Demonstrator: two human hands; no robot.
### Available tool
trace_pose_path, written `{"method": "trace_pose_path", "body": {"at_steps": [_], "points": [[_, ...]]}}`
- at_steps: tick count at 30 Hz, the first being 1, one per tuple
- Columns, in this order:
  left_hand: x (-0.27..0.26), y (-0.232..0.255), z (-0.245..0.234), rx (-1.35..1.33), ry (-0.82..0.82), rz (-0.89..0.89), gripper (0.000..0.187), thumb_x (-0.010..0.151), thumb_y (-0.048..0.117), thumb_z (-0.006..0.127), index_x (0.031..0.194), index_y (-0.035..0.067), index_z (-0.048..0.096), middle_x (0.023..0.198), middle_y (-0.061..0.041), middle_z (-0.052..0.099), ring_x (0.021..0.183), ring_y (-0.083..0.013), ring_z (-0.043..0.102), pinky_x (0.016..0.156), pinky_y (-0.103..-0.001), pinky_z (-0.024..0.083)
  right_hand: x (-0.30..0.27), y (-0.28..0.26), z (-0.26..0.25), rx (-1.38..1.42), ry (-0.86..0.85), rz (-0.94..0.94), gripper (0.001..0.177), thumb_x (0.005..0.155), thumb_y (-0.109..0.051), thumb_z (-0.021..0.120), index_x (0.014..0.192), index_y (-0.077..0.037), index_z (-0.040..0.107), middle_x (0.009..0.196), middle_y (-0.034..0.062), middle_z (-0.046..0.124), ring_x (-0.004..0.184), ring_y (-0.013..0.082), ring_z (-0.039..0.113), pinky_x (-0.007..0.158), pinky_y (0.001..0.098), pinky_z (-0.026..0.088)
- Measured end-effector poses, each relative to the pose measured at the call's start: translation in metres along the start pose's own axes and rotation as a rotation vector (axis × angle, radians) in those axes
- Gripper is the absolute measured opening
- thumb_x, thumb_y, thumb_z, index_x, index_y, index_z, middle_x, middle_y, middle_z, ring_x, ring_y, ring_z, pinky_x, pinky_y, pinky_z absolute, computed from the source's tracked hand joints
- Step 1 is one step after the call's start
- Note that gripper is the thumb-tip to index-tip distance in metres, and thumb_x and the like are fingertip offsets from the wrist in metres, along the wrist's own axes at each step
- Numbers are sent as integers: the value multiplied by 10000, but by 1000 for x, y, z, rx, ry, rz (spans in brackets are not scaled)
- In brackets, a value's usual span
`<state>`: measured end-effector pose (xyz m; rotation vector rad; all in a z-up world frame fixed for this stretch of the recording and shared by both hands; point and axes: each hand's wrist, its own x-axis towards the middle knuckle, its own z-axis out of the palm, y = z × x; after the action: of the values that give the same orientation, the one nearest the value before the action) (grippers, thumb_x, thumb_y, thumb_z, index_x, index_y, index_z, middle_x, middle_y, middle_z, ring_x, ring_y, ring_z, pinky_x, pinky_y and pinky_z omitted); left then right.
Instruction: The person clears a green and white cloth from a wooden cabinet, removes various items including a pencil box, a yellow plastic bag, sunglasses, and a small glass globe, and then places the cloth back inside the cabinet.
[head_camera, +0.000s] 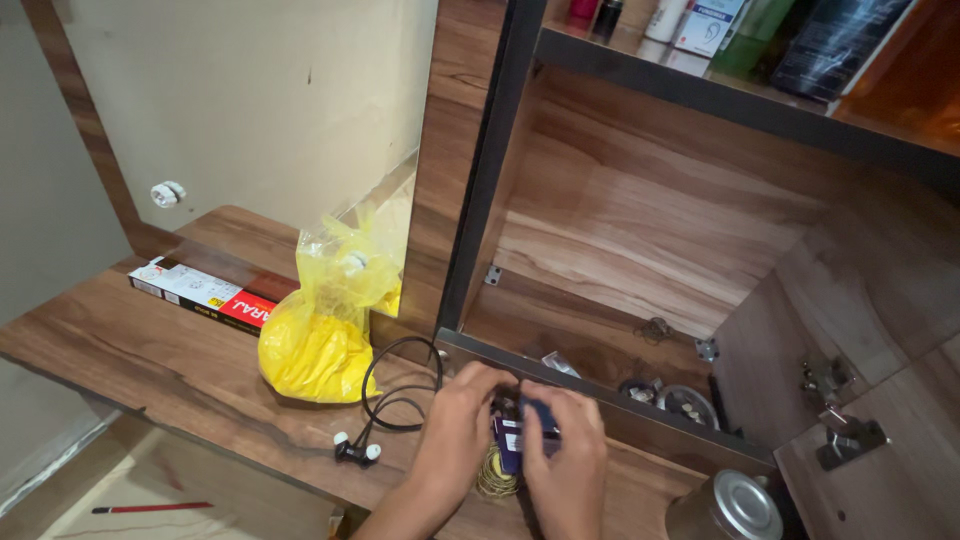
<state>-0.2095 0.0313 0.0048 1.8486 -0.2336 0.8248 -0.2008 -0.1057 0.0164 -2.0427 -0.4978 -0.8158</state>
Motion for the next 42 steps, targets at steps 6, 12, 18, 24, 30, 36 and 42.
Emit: {"method": "trace_pose_path", "body": {"at_steps": [6, 12, 18, 24, 30, 36, 42], "points": [[7, 18, -3, 2, -34, 9, 191, 895, -32, 577, 1037, 12, 698, 996, -176, 707, 938, -386, 696, 772, -425, 547, 1, -7, -10, 30, 127, 96, 204, 845, 13, 654, 1020, -65, 723, 1091, 93, 729, 1041, 250, 710, 856, 344, 570], [37, 42, 14, -32, -7, 81, 147, 905, 16, 597, 1011, 30, 699, 946, -158, 692, 932, -370, 692, 787, -428, 542, 7, -10, -16, -69, 213, -58, 205, 833, 40, 638, 997, -60, 709, 1138, 85, 742, 1102, 275, 664, 919, 375, 536], [105, 12, 75, -87, -103, 117, 196, 890, 41, 582, 1042, 4, 700, 1052, -208, 730, 1004, -396, 706, 891, -453, 555, 49, 1, -49, -284, 93, -105, 212, 857, -89, 664, 1065, -80, 708, 1206, 144, 671, 1134, 359, 619, 957, 461, 480], [110, -42, 121, 258, -324, -144, 200, 823, 59, 621, 982, -25, 710, 1019, -316, 685, 1011, -474, 658, 909, -525, 526, 147, 54, -105, -465, -354, 314, 285, 891, -194, 709, 1171, -151, 750, 1177, 129, 744, 1123, 286, 703, 986, 406, 526], [109, -28, 120, 426, -430, -228, 152, 849, 40, 638, 937, -7, 754, 1000, -290, 701, 976, -431, 694, 869, -488, 570, 187, 169, -125, -594, -743, 338, 399, 843, -118, 718, 1242, -116, 715, 1224, 111, 759, 1148, 244, 711, 990, 363, 547], [115, -11, 112, 351, -518, -417, 207, 855, 21, 626, 1044, 35, 707, 1038, -246, 704, 991, -403, 723, 872, -475, 594, 195, 232, -109, -491, -1095, 197, 640, 801, -125, 761, 1403, -140, 544, 1398, 100, 609, 1295, 248, 570, 1086, 340, 447], [108, -17, 114, 223, -121, 16, 327, 761, -71, 574, 1040, 1, 728, 952, -279, 703, 892, -480, 669, 774, -547, 531, 218, 220, -92, -554, -978, 214, 616, 831, -198, 761, 1403, -139, 541, 1335, 120, 659, 1247, 256, 631, 1061, 341, 495]]}}
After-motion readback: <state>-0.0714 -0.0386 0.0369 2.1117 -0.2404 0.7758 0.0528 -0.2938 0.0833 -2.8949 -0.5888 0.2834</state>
